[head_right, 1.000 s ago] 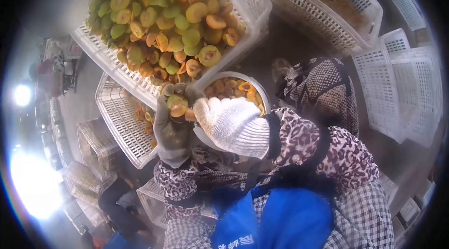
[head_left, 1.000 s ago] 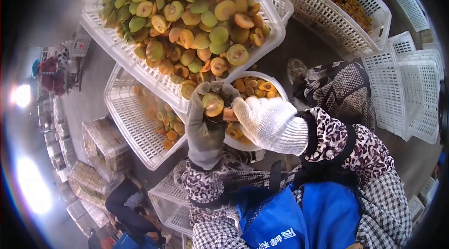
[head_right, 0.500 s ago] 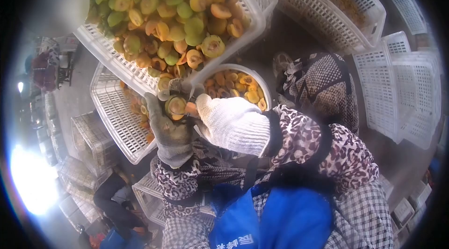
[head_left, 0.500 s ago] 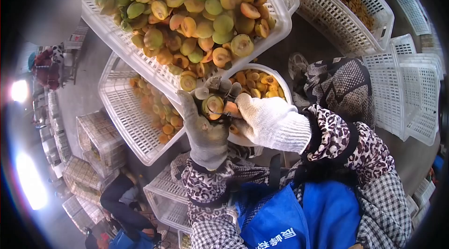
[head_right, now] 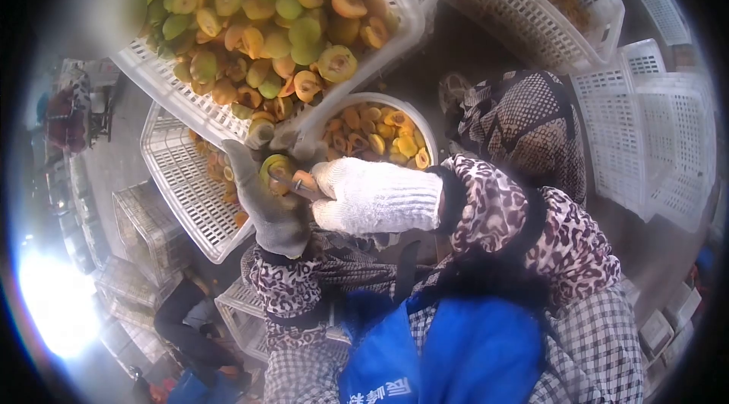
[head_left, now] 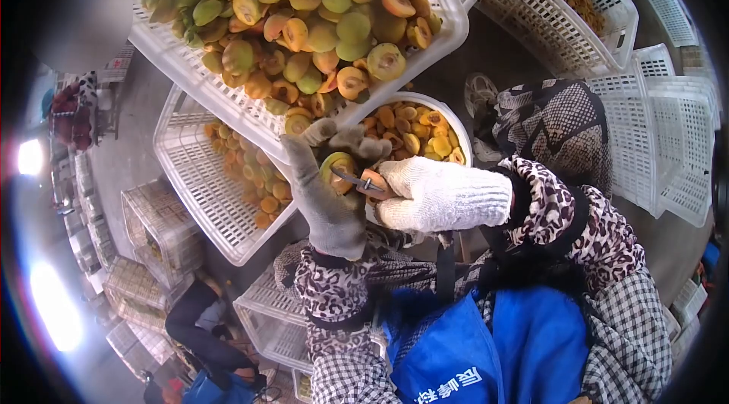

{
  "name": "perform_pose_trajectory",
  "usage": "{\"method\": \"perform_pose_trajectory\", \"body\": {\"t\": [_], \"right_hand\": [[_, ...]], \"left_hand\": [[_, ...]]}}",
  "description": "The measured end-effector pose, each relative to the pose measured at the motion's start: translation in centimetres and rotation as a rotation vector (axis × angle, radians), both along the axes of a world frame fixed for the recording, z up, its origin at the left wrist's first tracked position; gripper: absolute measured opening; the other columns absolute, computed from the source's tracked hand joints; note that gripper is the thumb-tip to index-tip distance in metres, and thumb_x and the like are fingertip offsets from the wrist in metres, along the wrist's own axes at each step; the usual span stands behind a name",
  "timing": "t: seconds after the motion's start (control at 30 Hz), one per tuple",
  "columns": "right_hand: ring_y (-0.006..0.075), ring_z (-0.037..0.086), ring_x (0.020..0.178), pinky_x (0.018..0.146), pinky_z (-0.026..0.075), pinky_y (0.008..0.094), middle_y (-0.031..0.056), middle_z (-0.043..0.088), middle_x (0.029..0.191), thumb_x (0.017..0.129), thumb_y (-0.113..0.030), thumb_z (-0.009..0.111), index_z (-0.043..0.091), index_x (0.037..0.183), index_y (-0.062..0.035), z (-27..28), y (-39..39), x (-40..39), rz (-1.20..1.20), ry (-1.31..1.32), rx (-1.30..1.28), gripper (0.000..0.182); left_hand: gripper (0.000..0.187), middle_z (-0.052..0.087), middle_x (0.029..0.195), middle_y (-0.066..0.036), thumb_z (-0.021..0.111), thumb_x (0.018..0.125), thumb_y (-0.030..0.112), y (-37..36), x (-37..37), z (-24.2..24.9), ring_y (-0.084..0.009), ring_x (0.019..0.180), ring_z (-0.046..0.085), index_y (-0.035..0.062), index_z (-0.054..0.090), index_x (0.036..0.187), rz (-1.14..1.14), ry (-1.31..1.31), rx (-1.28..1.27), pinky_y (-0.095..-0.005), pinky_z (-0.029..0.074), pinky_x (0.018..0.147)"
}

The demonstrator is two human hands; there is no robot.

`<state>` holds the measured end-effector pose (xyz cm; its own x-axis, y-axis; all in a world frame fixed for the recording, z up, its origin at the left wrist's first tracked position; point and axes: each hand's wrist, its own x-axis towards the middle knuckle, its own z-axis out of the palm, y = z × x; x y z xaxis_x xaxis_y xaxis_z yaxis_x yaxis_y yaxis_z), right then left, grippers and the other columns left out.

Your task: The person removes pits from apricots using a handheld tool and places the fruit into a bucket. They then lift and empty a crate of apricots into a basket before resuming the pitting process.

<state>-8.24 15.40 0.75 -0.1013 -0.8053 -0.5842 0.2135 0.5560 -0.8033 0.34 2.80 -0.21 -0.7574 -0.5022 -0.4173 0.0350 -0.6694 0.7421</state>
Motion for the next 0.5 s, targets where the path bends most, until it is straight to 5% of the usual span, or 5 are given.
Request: {"method": "perform_pose_trajectory", "body": {"t": [0.07, 0.13, 0.33, 0.4, 0.5], "right_hand": [[0.0242, 0.068, 0.063, 0.054, 0.054, 0.0339, 0.0138, 0.065, 0.074, 0.091, -0.027, 0.054, 0.057, 0.097, -0.0032, -0.9, 0.2, 0.4, 0.031, -0.008, 0.037, 0.025], [0.0220, 0.067, 0.062, 0.051, 0.052, 0.0339, 0.0110, 0.064, 0.072, 0.089, -0.027, 0.056, 0.057, 0.100, -0.0023, -4.1, 0.5, 2.2, -0.086, 0.705, -0.281, 0.027], [0.0297, 0.061, 0.056, 0.050, 0.049, 0.0383, 0.0135, 0.058, 0.064, 0.090, -0.025, 0.058, 0.057, 0.095, -0.0042, -0.9, 1.2, 0.8, 0.004, -0.220, 0.057, 0.022], [0.0226, 0.060, 0.055, 0.048, 0.047, 0.0349, 0.0079, 0.057, 0.064, 0.089, -0.024, 0.057, 0.057, 0.098, -0.0032, -5.5, 2.1, 4.3, -0.087, 0.949, -0.440, 0.023], [0.0184, 0.059, 0.055, 0.047, 0.046, 0.0329, 0.0047, 0.055, 0.063, 0.087, -0.023, 0.058, 0.055, 0.093, -0.0025, 0.9, 0.8, 1.2, -0.053, 0.317, -0.035, 0.022]], "left_hand": [[0.033, 0.057, 0.087, -0.010, 0.045, 0.102, 0.037, 0.8, -0.3, -0.2, -0.0202, 0.081, 0.062, 0.0043, 0.046, 0.099, -0.008, -0.023, -0.155, -0.0347, 0.056, 0.075], [0.040, 0.054, 0.081, -0.010, 0.036, 0.105, 0.041, 0.8, -0.2, -0.7, -0.0223, 0.076, 0.061, 0.0048, 0.046, 0.090, -0.012, -0.050, -0.307, -0.0376, 0.056, 0.076], [0.038, 0.052, 0.075, -0.008, 0.035, 0.105, 0.035, 0.4, 0.1, -1.6, -0.0190, 0.068, 0.054, 0.0054, 0.048, 0.085, -0.079, 0.011, -0.285, -0.0324, 0.049, 0.067], [0.037, 0.052, 0.073, -0.009, 0.037, 0.105, 0.033, 0.3, 0.1, -1.6, -0.0198, 0.067, 0.054, 0.0058, 0.048, 0.082, -0.112, -0.004, -0.374, -0.0331, 0.048, 0.065], [0.038, 0.052, 0.073, -0.009, 0.039, 0.104, 0.033, 0.2, -0.1, -2.1, -0.0205, 0.065, 0.054, 0.0059, 0.048, 0.080, -0.040, -0.026, -0.186, -0.0339, 0.048, 0.064]]}}
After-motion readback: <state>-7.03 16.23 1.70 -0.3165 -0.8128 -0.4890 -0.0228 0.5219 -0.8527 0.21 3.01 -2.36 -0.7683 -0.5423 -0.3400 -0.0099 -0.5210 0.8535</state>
